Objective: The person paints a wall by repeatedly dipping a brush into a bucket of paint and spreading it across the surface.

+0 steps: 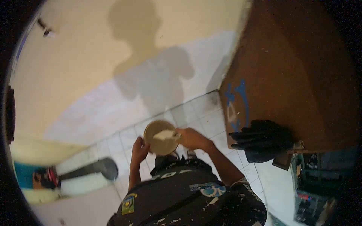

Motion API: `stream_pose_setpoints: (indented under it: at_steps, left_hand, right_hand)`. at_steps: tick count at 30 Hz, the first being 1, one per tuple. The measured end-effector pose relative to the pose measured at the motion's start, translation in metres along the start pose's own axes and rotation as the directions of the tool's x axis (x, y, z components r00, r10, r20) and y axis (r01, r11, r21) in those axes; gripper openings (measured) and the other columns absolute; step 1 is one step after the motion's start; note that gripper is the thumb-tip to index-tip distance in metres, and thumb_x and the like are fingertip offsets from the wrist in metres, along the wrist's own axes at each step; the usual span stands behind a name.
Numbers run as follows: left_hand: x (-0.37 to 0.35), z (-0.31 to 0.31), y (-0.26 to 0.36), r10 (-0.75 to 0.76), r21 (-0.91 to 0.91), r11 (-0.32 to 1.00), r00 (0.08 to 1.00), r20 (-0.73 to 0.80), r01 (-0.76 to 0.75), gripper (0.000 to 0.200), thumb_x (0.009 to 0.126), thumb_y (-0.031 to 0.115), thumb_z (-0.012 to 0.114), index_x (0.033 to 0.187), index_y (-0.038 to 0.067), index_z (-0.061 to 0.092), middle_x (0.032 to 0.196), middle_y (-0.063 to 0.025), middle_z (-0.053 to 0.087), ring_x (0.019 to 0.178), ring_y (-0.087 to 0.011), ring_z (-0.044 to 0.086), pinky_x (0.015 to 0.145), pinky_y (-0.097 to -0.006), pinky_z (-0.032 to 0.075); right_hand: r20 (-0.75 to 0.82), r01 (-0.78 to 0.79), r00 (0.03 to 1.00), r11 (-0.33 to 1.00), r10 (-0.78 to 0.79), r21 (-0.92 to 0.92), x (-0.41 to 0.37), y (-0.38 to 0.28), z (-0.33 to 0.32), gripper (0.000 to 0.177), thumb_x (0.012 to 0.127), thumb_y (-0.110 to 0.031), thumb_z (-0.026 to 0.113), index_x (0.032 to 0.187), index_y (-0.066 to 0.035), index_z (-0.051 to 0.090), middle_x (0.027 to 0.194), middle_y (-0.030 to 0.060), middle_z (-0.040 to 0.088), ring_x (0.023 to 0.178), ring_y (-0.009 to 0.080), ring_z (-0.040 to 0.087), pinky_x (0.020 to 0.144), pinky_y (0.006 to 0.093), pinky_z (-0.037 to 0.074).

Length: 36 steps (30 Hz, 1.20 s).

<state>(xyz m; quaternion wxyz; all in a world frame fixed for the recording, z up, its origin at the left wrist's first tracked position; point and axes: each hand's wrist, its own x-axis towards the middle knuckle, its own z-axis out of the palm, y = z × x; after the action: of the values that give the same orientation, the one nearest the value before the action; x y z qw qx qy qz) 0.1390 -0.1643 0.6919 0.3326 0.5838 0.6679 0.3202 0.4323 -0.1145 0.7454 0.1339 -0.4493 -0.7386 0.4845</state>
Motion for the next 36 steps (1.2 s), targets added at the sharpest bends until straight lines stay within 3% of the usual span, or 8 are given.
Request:
stream_pose_setpoints:
  at_steps: [2,7,10,27,29,31,34,36]
  left_hand:
    - [0.0,-0.001,0.011,-0.036,0.148,0.988,0.998,0.045,0.029,0.03,0.082,0.02,0.068,0.086,-0.001,0.048,0.073,-0.0166,0.055,0.066,-0.0291,0.054,0.064,-0.0422,0.045]
    - [-0.001,0.0,0.055,-0.088,0.049,0.995,0.988,0.127,0.082,0.028,0.081,0.017,0.065,0.096,-0.002,0.051,0.08,-0.0253,0.061,0.075,-0.0413,0.063,0.068,-0.0449,0.048]
    - [-0.001,0.002,0.075,-0.06,-0.025,0.998,0.99,0.126,0.063,0.026,0.082,0.015,0.064,0.095,-0.003,0.049,0.078,-0.0244,0.061,0.075,-0.041,0.063,0.068,-0.0459,0.048]
    - [0.004,0.011,0.107,0.001,-0.02,1.0,0.988,0.152,0.002,0.024,0.085,0.012,0.06,0.097,-0.002,0.046,0.076,-0.0237,0.058,0.069,-0.0395,0.059,0.066,-0.0444,0.047]
    - [0.006,0.011,0.106,-0.001,-0.003,1.0,0.988,0.154,0.002,0.024,0.085,0.012,0.06,0.098,-0.002,0.046,0.074,-0.0233,0.057,0.068,-0.039,0.058,0.065,-0.0442,0.047]
    - [0.008,0.011,0.105,0.016,-0.022,1.0,0.985,0.174,-0.013,0.018,0.087,0.009,0.06,0.094,0.001,0.046,0.071,-0.0152,0.056,0.064,-0.0221,0.053,0.061,-0.0377,0.046]
    - [0.012,0.012,0.109,0.022,-0.028,0.999,0.986,0.167,-0.017,0.019,0.086,0.009,0.061,0.094,0.001,0.045,0.07,-0.0144,0.054,0.063,-0.0209,0.051,0.06,-0.0369,0.045]
    - [0.015,0.012,0.107,0.04,0.001,0.999,0.982,0.183,-0.041,0.023,0.086,0.012,0.062,0.096,0.0,0.045,0.071,-0.0197,0.056,0.066,-0.0326,0.054,0.061,-0.0421,0.045]
  right_hand:
    - [0.104,-0.135,0.984,0.987,0.144,-0.082,-0.007,-0.027,-0.013,0.031,0.088,-0.022,0.06,0.115,-0.008,0.063,0.095,0.0245,0.07,0.089,0.0418,0.068,0.084,0.0511,0.053]
    - [0.022,0.077,0.997,0.886,-0.076,-0.458,-0.002,-0.018,-0.008,0.03,0.085,-0.013,0.06,0.115,-0.008,0.064,0.087,0.0216,0.069,0.088,0.037,0.07,0.078,0.0497,0.055]
    - [0.115,0.081,0.993,0.803,-0.015,-0.591,0.011,-0.026,-0.005,0.03,0.084,-0.01,0.061,0.113,-0.008,0.065,0.088,0.0202,0.07,0.088,0.0363,0.07,0.076,0.0482,0.056]
    - [-0.003,0.122,0.988,0.784,-0.156,-0.609,0.043,0.014,0.03,0.037,0.084,-0.01,0.06,0.121,-0.01,0.065,0.085,0.0165,0.072,0.081,0.0341,0.073,0.067,0.0471,0.058]
    - [0.1,0.099,0.994,0.753,-0.044,-0.65,0.045,0.015,0.029,0.046,0.082,-0.014,0.062,0.127,-0.014,0.063,0.083,0.0159,0.072,0.078,0.0329,0.072,0.067,0.0462,0.057]
    - [0.071,0.102,0.995,0.746,-0.074,-0.659,0.043,0.011,0.027,0.044,0.082,-0.014,0.062,0.126,-0.014,0.064,0.084,0.0161,0.072,0.077,0.033,0.072,0.067,0.0462,0.057]
    - [0.059,0.113,0.993,0.728,-0.099,-0.676,0.044,0.017,0.03,0.041,0.083,-0.012,0.06,0.123,-0.013,0.065,0.085,0.0164,0.072,0.077,0.0332,0.072,0.067,0.0464,0.057]
    - [0.071,0.122,0.992,0.714,-0.101,-0.689,0.045,0.016,0.028,0.039,0.083,-0.012,0.059,0.121,-0.013,0.066,0.085,0.0166,0.072,0.076,0.0332,0.072,0.067,0.0464,0.057]
